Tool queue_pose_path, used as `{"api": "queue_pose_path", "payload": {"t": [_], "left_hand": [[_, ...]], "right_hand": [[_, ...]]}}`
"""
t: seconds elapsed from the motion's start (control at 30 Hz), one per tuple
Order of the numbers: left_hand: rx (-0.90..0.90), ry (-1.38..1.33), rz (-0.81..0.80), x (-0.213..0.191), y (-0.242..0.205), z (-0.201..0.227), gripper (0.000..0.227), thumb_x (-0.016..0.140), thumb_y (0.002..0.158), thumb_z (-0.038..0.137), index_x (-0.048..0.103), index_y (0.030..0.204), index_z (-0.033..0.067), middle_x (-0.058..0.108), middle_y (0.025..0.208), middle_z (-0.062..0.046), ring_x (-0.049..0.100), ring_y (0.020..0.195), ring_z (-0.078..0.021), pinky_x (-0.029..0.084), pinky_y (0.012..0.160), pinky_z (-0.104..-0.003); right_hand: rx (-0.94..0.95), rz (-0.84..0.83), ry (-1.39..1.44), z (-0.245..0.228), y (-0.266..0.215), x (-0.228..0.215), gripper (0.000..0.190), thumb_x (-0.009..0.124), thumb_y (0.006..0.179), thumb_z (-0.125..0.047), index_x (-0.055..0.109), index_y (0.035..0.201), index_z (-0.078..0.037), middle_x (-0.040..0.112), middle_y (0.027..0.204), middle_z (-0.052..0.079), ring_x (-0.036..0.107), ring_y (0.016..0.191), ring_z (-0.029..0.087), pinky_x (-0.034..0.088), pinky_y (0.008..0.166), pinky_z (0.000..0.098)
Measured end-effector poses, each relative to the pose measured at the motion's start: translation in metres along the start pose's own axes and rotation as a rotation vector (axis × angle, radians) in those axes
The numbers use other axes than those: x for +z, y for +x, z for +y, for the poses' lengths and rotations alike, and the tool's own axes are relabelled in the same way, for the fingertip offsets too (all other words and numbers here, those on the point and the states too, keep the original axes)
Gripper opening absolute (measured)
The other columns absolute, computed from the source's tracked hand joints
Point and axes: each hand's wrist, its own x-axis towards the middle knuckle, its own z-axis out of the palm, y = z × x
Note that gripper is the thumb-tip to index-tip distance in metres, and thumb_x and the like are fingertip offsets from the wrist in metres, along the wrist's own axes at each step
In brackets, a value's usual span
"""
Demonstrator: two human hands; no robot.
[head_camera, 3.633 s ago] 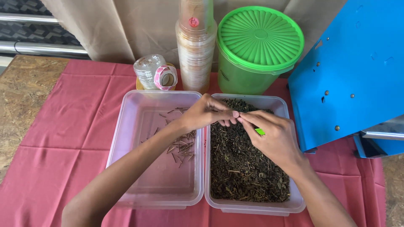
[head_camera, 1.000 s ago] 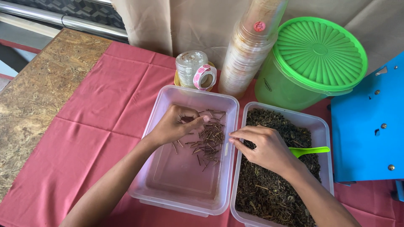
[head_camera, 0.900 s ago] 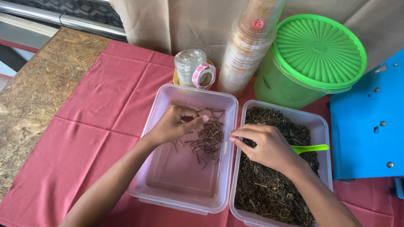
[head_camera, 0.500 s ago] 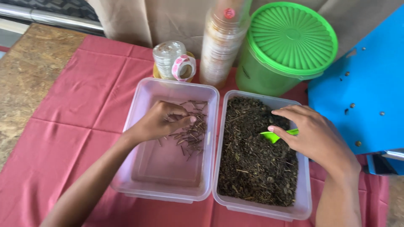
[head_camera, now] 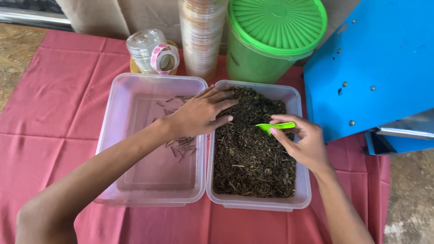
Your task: Sorting tea leaves by manually removing stems and sifting with a spoon.
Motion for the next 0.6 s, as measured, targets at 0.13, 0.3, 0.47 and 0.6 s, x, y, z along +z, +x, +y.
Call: {"api": "queue_pose_path", "payload": {"t": [0.13,0.3,0.47,0.6], "left_hand": [[0.015,0.073,0.041,0.028,0.019,-0.023,0.043,0.055,0.106,0.038,0.058,0.137,0.0078,0.062,0.132,-0.018,0.049,0.138,-0.0390,0.038,0.113,-0.059],[-0.005,-0.109,0.018,0.027,0.033,-0.011,0.046,0.041,0.111,0.035,0.055,0.142,0.0041,0.061,0.135,-0.026,0.049,0.139,-0.0439,0.033,0.117,-0.062],[0.017,-0.057,0.103,0.047,0.029,-0.024,0.045,0.040,0.112,0.039,0.056,0.140,0.0068,0.063,0.133,-0.021,0.052,0.136,-0.0427,0.038,0.114,-0.059],[0.016,-0.066,0.202,0.056,0.027,-0.032,0.039,0.045,0.110,0.037,0.060,0.135,0.0108,0.066,0.123,-0.014,0.058,0.130,-0.0388,0.042,0.111,-0.057]], "right_hand": [[-0.061,0.021,-0.107,0.010,-0.001,0.005,0.018,0.071,0.096,-0.010,0.078,0.112,-0.006,0.078,0.091,0.011,0.074,0.072,0.018,0.060,0.064,0.0305],[-0.262,0.077,-0.273,-0.007,0.007,0.003,0.018,0.058,0.105,-0.010,0.074,0.112,-0.005,0.076,0.096,0.013,0.074,0.086,0.032,0.059,0.070,0.0402],[-0.325,0.072,-0.402,-0.015,0.024,-0.015,0.025,0.049,0.110,-0.011,0.072,0.115,-0.001,0.071,0.090,0.018,0.069,0.079,0.033,0.058,0.075,0.0437],[-0.490,0.233,-0.635,0.028,0.036,-0.013,0.018,0.054,0.111,-0.014,0.071,0.112,-0.011,0.069,0.093,0.006,0.068,0.080,0.029,0.057,0.073,0.0391]]}}
